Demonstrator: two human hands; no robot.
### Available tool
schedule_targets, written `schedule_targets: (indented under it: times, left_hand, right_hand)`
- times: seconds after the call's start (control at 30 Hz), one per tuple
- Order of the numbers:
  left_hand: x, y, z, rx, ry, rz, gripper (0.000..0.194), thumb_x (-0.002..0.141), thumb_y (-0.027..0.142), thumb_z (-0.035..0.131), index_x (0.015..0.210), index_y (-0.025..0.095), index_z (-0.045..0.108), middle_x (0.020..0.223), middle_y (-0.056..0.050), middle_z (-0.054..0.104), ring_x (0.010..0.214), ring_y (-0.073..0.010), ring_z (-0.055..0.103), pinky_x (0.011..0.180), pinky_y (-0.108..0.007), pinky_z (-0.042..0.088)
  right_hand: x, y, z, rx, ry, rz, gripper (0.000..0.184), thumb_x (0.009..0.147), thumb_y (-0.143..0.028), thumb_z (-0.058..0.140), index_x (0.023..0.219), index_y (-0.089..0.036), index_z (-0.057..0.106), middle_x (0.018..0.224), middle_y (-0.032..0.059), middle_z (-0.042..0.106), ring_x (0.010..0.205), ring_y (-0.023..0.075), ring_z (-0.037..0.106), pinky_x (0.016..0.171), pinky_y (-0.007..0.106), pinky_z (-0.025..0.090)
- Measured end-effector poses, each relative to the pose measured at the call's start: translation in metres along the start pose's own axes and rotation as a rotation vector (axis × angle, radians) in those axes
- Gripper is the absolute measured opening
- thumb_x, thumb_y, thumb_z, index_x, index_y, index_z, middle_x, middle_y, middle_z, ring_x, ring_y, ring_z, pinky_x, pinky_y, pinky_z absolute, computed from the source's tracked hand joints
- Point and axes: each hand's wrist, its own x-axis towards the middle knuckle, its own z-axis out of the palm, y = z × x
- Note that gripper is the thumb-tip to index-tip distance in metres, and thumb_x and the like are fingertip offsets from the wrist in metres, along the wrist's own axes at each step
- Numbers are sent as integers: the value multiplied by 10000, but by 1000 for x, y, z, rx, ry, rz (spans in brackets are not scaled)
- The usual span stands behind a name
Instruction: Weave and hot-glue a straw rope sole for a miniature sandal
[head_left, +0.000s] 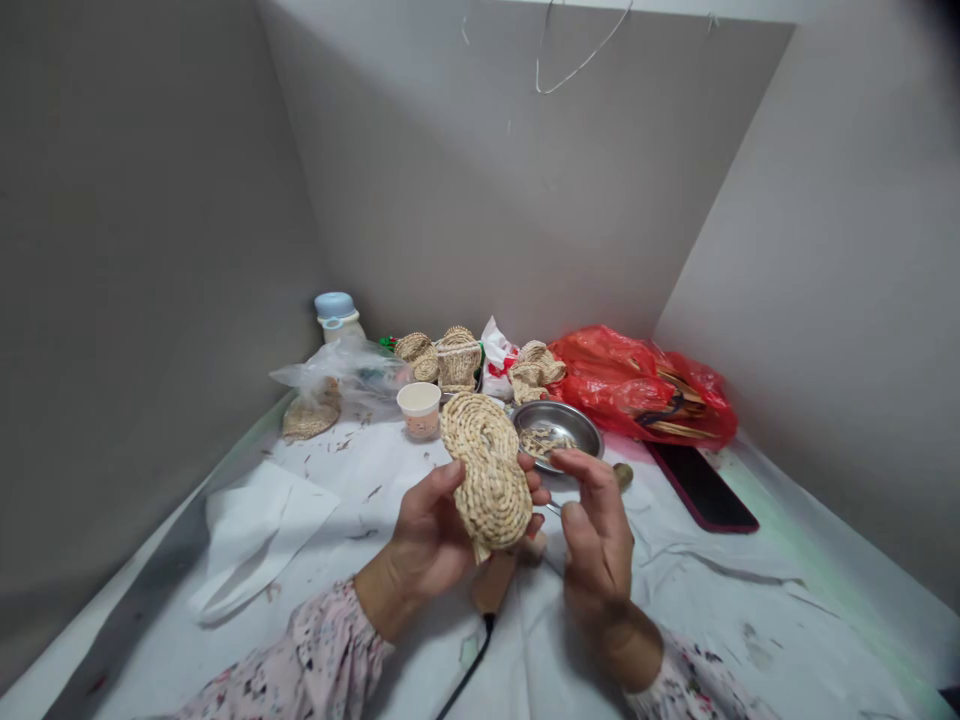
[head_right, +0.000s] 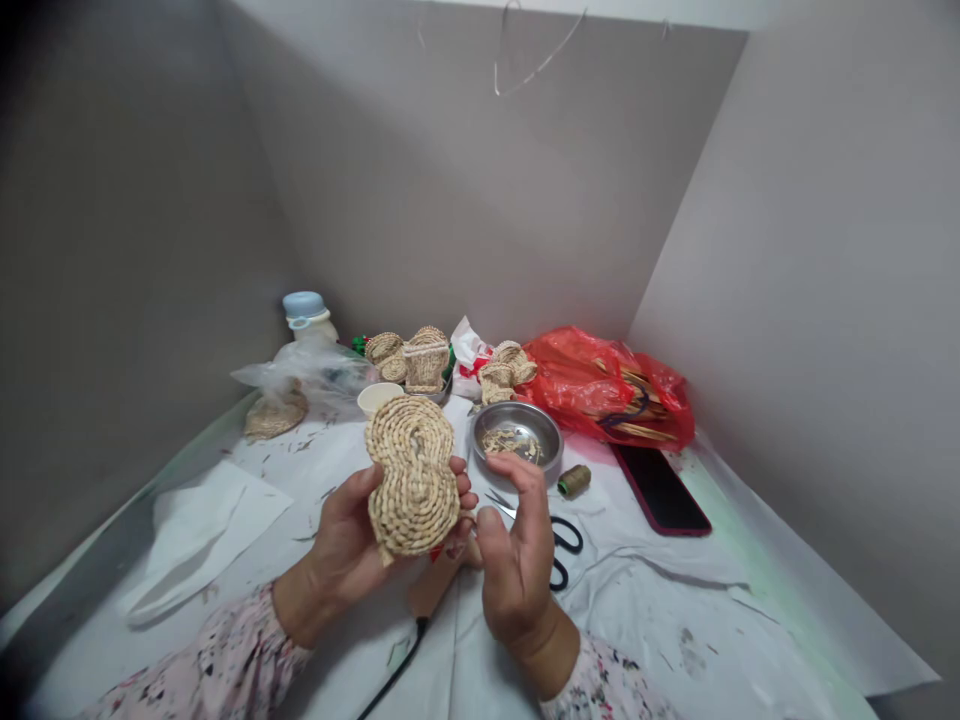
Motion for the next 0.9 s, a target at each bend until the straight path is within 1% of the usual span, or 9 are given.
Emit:
schedule_targets:
  times: [0.1, 0.17, 0.23, 0.37, 0.47, 0.53, 0.63, 0.77, 0.9]
  left_hand:
    - [-1, -2, -2, 14, -71, -39, 491, 710, 459, 651, 1042, 100, 696, 966, -140, 752, 903, -277, 692, 795, -385, 532]
    - [-2, -4, -3, 26, -114, -69, 475, 705, 451, 658, 1021, 98, 698, 922, -142, 754, 885, -286, 695, 765, -384, 530]
    - [-2, -5, -5, 39, -133, -89, 474, 701, 450, 664, 1010, 92, 696, 866, -137, 753, 845, -280, 697, 756, -380, 528]
    - [-4, -5, -7, 84, -101, -84, 517, 670, 470, 678, 1033, 101, 681, 816, -124, 742, 843, -287, 693, 762, -391, 524]
    - [-2, -4, -3, 162, -40, -55, 545, 643, 503, 683, 1029, 118, 677, 898, -142, 730, 927, -319, 675, 801, -427, 517]
    - [0, -4, 2, 271, 69, 36, 509, 644, 466, 705, 1029, 134, 675, 966, -143, 715, 956, -315, 662, 821, -424, 511]
    - [5, -5, 10, 583, 345, 284, 462, 663, 336, 741, 1076, 153, 648, 1026, -117, 685, 1010, -285, 632, 878, -389, 490]
    - [9, -8, 11, 1099, 584, 536, 535, 653, 262, 723, 1154, 140, 577, 1148, -127, 588, 1089, -300, 578, 951, -432, 467]
    - [7, -18, 3, 1483, 603, 769, 574, 656, 207, 653, 1213, 148, 523, 1197, -137, 516, 1171, -307, 520, 1007, -460, 442]
  right_hand:
    - [4, -5, 6, 154, -88, 258, 344, 911, -416, 522, 1188, -214, 538, 1076, 82, 622, 766, 183, 633, 672, 340, 558]
    - [8, -12, 10, 310, -170, 443, 359, 919, -456, 510, 1192, -223, 514, 980, 52, 633, 490, 90, 503, 423, 228, 449]
    - [10, -17, 12, 407, -224, 526, 362, 911, -470, 523, 1172, -220, 517, 948, 43, 633, 427, 60, 432, 360, 198, 371]
    - [12, -20, 11, 394, -215, 467, 335, 889, -441, 570, 1140, -222, 532, 945, 38, 632, 456, 73, 479, 376, 204, 391]
    - [11, -18, 6, 172, -56, 315, 289, 878, -396, 600, 1098, -213, 559, 983, 57, 627, 694, 154, 611, 569, 275, 517]
    - [10, -16, 3, 45, 17, 203, 246, 882, -374, 598, 1064, -210, 576, 988, 61, 622, 879, 204, 621, 757, 346, 530]
    - [8, -14, 2, 24, -92, 131, 295, 880, -374, 596, 1128, -215, 580, 1054, 71, 636, 980, 224, 614, 867, 376, 505]
    - [7, -15, 8, 60, -310, 250, 374, 853, -382, 634, 1172, -187, 612, 1077, 84, 676, 997, 232, 637, 874, 347, 520]
    - [7, -18, 15, 108, -287, 448, 328, 893, -440, 582, 979, -150, 710, 875, 71, 745, 791, 210, 684, 728, 305, 559]
